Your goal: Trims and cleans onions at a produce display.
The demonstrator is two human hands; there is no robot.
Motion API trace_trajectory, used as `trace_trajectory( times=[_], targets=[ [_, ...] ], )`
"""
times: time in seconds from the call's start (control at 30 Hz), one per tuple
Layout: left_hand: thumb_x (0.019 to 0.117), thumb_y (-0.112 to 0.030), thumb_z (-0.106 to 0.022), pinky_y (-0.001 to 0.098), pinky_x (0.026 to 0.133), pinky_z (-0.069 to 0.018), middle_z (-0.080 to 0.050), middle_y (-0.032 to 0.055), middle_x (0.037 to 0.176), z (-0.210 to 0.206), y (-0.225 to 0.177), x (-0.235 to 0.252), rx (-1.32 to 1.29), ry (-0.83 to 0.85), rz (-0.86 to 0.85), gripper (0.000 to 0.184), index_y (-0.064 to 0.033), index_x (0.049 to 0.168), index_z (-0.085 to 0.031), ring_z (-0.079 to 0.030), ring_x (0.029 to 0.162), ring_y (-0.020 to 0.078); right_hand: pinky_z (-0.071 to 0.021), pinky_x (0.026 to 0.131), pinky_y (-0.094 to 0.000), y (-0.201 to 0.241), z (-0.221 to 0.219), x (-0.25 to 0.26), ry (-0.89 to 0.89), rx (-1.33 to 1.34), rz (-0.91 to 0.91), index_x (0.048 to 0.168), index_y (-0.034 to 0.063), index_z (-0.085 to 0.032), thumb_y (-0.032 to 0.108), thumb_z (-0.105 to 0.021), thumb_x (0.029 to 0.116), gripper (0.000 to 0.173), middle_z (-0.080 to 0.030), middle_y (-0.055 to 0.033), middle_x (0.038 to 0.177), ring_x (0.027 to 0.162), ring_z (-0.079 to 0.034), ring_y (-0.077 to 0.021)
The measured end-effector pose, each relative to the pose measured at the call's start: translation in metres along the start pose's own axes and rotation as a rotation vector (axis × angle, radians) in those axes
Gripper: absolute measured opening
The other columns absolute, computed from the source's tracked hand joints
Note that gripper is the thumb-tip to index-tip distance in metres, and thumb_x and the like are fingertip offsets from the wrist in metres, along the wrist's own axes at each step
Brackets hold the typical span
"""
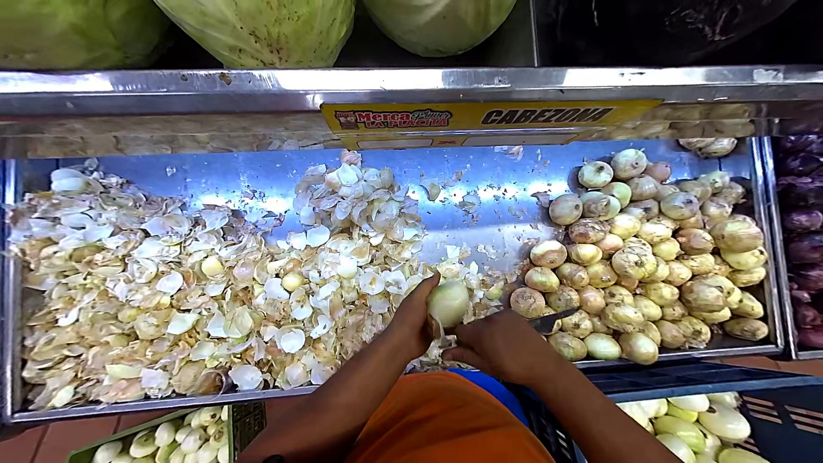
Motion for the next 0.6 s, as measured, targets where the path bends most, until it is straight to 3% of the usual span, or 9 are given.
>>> trace_trajectory(
  times=[0.1,0.17,0.23,0.3,0.33,0.4,0.5,0.6],
  targets=[
    [0.1040,-0.053,-0.047,0.0453,0.079,-0.0593,-0.067,0.0202,0.111,0.000,0.003,0.004,-0.012,-0.033,0.014,0.057,-0.0041,0.131,-0.058,-0.069,0.093,0.0309,-0.0476,0.052,-0.0471,0.016,-0.002,-0.004,0.161,0.080,0.102,0.076,0.0109,-0.058,0.071,-0.030,0.1023,0.071,-0.052,-0.0061,0.059,0.056,-0.060,-0.0258],
    [0.1044,-0.050,-0.048,0.0476,0.083,-0.0589,-0.064,0.0206,0.121,0.002,0.001,0.006,-0.022,-0.020,0.009,0.055,-0.0061,0.137,-0.054,-0.068,0.101,0.0330,-0.0476,0.054,-0.0489,0.024,-0.005,-0.006,0.201,0.164,0.116,0.079,0.0101,-0.057,0.068,-0.034,0.1032,0.067,-0.053,-0.0072,0.061,0.059,-0.060,-0.0272],
    [0.1051,-0.044,-0.048,0.0491,0.087,-0.0588,-0.063,0.0208,0.126,0.002,-0.006,0.006,0.005,0.015,-0.010,0.050,-0.0063,0.138,-0.054,-0.068,0.105,0.0340,-0.0533,0.062,-0.0524,0.011,0.001,-0.009,0.140,0.223,-0.014,0.089,0.0080,-0.065,0.052,-0.051,0.1043,0.049,-0.063,-0.0099,0.072,0.069,-0.067,-0.0289],
    [0.1054,-0.034,-0.049,0.0481,0.085,-0.0589,-0.065,0.0199,0.122,0.003,-0.012,0.001,0.051,0.013,-0.034,0.040,-0.0075,0.135,-0.056,-0.068,0.103,0.0326,-0.0575,0.073,-0.0566,-0.010,0.009,-0.011,0.111,0.223,-0.238,0.105,0.0102,-0.071,0.030,-0.066,0.0986,0.021,-0.071,-0.0104,0.090,0.083,-0.071,-0.0303],
    [0.1047,-0.030,-0.051,0.0475,0.084,-0.0588,-0.065,0.0196,0.121,0.005,-0.014,-0.001,0.076,0.008,-0.045,0.037,-0.0085,0.135,-0.056,-0.068,0.101,0.0320,-0.0579,0.075,-0.0557,-0.019,0.012,-0.012,0.107,0.201,-0.329,0.110,0.0132,-0.071,0.029,-0.069,0.0964,0.021,-0.072,-0.0083,0.094,0.086,-0.071,-0.0286],
    [0.1013,-0.025,-0.056,0.0456,0.082,-0.0582,-0.066,0.0189,0.119,0.007,-0.018,-0.005,0.131,-0.005,-0.073,0.037,-0.0093,0.135,-0.056,-0.068,0.099,0.0303,-0.0571,0.074,-0.0515,-0.028,0.015,-0.011,0.099,0.163,-0.438,0.111,0.0160,-0.070,0.044,-0.070,0.0949,0.032,-0.070,-0.0043,0.092,0.082,-0.069,-0.0243],
    [0.0942,-0.020,-0.064,0.0416,0.078,-0.0571,-0.066,0.0186,0.115,0.006,-0.017,-0.005,0.227,0.008,-0.110,0.050,-0.0103,0.142,-0.052,-0.068,0.095,0.0275,-0.0561,0.075,-0.0508,-0.027,0.014,-0.008,0.157,0.134,-0.529,0.107,0.0155,-0.069,0.072,-0.059,0.0912,0.059,-0.069,-0.0031,0.086,0.081,-0.068,-0.0235],
    [0.0929,-0.017,-0.069,0.0430,0.079,-0.0576,-0.067,0.0193,0.112,0.004,-0.015,-0.008,0.253,-0.032,-0.123,0.046,-0.0066,0.135,-0.056,-0.068,0.094,0.0286,-0.0547,0.074,-0.0540,-0.023,0.013,-0.005,0.253,0.089,-0.579,0.101,0.0111,-0.069,0.078,-0.053,0.0905,0.069,-0.067,-0.0083,0.083,0.083,-0.068,-0.0293]
  ],
)
Point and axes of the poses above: each hand's wrist, its own x-axis towards the middle knuckle, its own z-axis out of the back of the hand, y = z × x, the point moved 5 cm from there along x, towards the middle knuckle
